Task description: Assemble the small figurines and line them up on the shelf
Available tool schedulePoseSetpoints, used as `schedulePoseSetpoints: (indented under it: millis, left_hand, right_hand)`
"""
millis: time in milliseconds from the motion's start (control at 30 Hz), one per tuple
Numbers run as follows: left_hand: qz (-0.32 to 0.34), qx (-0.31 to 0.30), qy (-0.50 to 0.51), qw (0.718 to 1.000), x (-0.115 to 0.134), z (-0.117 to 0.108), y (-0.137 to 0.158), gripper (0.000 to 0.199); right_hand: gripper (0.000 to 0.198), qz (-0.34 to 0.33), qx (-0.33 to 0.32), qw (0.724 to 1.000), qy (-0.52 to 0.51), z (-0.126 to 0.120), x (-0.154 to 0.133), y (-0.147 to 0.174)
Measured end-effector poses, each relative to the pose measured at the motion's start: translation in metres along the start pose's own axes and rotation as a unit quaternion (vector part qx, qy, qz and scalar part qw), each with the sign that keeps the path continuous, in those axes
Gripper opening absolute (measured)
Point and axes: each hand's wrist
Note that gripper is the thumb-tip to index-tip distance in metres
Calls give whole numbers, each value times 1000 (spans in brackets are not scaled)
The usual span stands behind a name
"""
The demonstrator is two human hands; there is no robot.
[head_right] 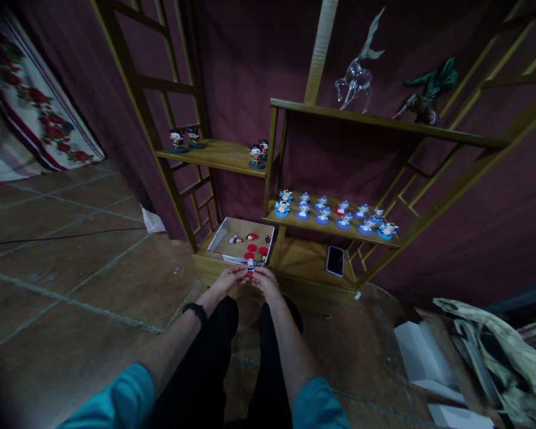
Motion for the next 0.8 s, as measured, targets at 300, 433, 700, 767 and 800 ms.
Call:
schedulePoseSetpoints:
  millis: [300,433,700,767,800]
  left_hand:
    - [35,8,-44,998,2,3,3,32]
    - [54,17,-62,996,1,4,3,33]
    - [81,13,-94,992,-1,2,1,34]
    - [78,10,-95,992,-1,2,1,33]
    - [72,8,-93,993,0,2,1,32]
  right_hand:
    - [29,-1,-15,1000,-10,-1,-1,2]
    - [28,1,-20,1000,-20,-1,-1,2]
    - [30,-2,-44,998,-50,1,-2,2]
    - [28,-5,-46,997,-58,1,0,1]
    - [27,-6,-47,997,-63,1,0,1]
Point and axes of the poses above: each hand's wrist, its own y-axis away from the middle knuckle, its own z-axis out of the palm, x = y × z, and after that the axes turned 1 degree about z, right-handed
